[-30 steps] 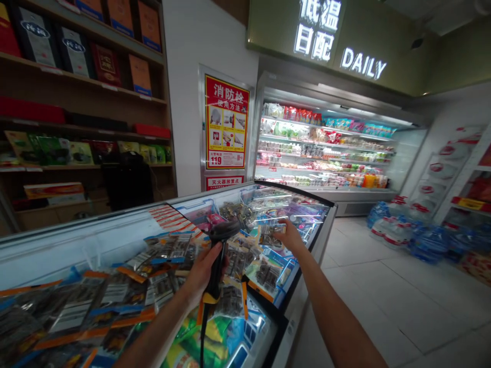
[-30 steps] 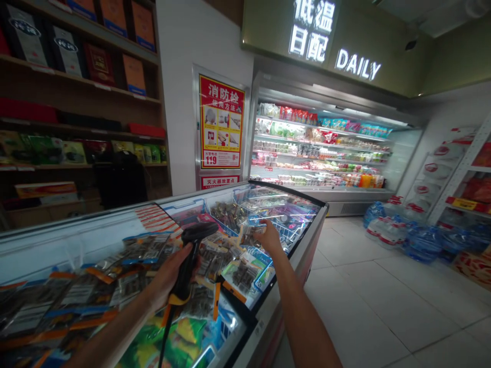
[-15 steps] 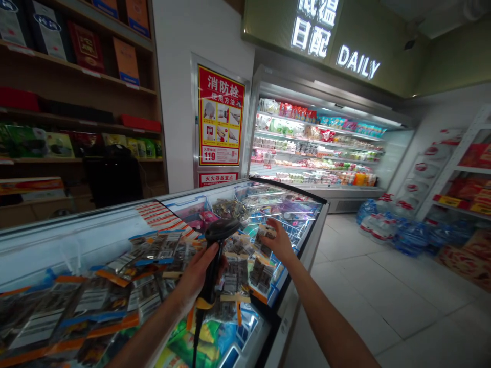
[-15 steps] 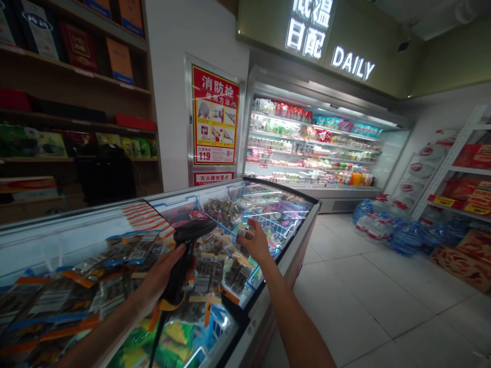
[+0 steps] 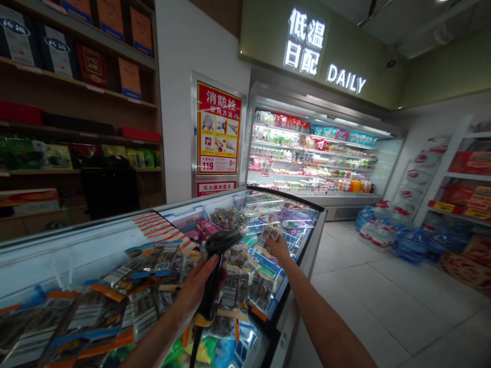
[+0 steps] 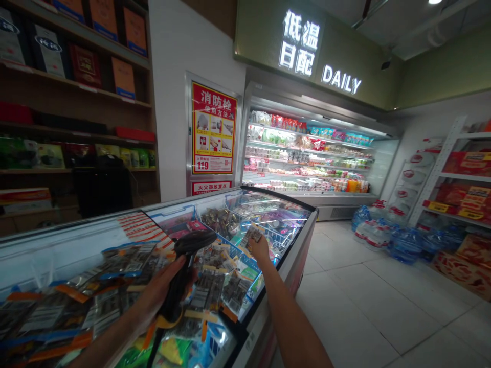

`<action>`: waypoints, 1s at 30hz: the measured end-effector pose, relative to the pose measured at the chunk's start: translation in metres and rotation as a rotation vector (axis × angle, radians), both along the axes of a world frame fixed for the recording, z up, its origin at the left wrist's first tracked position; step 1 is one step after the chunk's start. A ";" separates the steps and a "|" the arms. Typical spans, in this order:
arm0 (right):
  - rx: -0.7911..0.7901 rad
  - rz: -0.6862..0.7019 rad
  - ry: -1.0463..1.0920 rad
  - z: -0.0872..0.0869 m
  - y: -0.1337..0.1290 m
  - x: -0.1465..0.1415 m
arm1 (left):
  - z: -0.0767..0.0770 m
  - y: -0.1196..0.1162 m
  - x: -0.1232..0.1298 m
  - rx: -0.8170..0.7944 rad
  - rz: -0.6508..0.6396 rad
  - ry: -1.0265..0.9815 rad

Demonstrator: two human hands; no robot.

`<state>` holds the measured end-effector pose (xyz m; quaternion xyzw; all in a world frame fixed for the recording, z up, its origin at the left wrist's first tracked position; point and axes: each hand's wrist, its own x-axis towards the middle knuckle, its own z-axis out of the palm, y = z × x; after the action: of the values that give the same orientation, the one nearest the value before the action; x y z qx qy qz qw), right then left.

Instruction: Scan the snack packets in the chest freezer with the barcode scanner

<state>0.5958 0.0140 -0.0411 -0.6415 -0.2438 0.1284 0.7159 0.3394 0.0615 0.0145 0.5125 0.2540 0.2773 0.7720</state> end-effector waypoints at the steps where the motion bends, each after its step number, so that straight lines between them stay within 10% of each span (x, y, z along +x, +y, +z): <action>1: 0.022 0.008 -0.021 0.001 0.004 -0.003 | 0.001 -0.001 -0.001 -0.003 -0.008 0.001; 30: 0.012 -0.048 -0.290 -0.014 0.003 -0.010 | 0.018 -0.025 0.000 -0.039 -0.131 -0.011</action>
<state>0.5854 0.0165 -0.0553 -0.6549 -0.3300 0.0158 0.6797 0.3398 0.0368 0.0323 0.5115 0.2210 0.2239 0.7996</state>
